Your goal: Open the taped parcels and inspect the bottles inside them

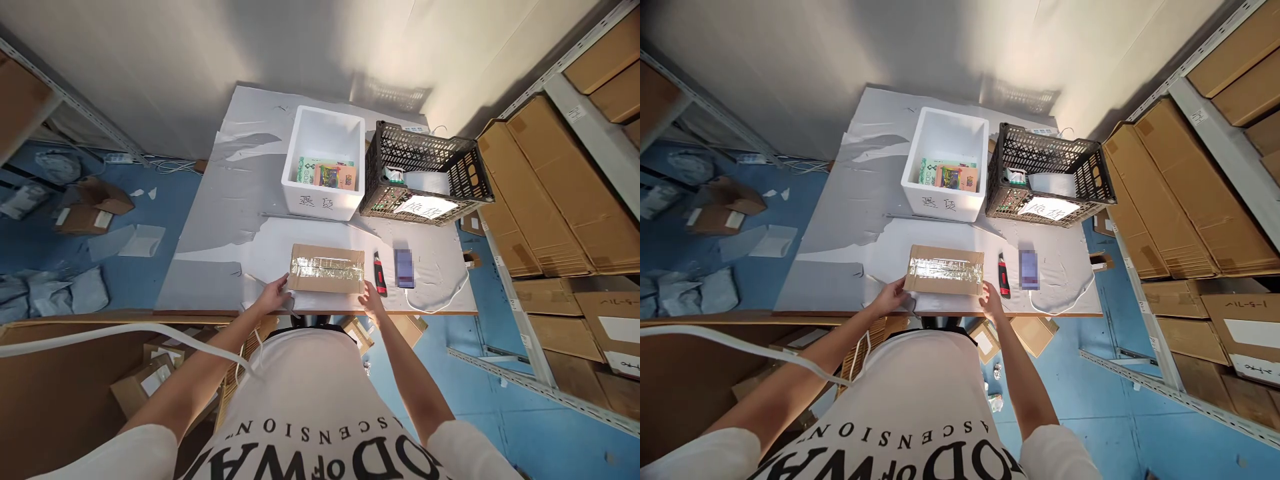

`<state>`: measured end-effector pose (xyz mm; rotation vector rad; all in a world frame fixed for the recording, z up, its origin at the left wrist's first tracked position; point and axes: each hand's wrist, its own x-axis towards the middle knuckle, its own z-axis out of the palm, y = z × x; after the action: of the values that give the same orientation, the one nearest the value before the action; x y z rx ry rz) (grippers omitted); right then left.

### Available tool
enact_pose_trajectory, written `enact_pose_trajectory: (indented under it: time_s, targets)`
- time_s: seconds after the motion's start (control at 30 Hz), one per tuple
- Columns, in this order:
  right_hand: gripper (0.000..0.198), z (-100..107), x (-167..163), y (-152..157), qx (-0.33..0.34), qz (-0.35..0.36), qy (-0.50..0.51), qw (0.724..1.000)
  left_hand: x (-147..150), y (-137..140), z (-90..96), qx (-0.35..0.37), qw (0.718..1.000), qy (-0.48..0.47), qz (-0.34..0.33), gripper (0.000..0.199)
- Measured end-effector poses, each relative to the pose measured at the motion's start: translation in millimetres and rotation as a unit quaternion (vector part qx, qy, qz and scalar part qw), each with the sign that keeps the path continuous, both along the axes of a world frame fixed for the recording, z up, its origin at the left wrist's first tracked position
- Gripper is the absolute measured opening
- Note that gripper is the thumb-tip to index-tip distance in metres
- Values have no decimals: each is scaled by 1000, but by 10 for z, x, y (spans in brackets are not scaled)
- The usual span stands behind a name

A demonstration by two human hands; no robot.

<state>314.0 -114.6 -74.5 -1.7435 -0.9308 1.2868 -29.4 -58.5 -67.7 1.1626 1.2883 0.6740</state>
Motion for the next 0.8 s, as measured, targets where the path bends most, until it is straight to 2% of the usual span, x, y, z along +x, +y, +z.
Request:
enact_pose_trajectory:
  time_s: [0.07,0.17,0.33,0.43,0.53,0.63,0.8]
  targets:
    - [53,-35,-52,-14,4,20,18,1000,27,-3,-23,11,997,64,-39,69]
    - [52,-28,-111,25,6,36,60,998,78,22,-14,25,990,126,-60,58]
    - [47,163,-67,60,44,79,92,992,76,25,185,39,993,88,-64,58]
    - [41,316,-44,83,54,83,42,994,73,53,342,56,990,116,-54,58]
    - [44,408,-70,177,25,71,-72,995,112,134,411,73,971,220,-51,56]
    - [47,418,-102,303,-16,78,-139,987,159,225,385,67,952,292,-62,60]
    - [45,348,-96,394,-43,83,-147,985,172,299,321,50,948,305,-76,61]
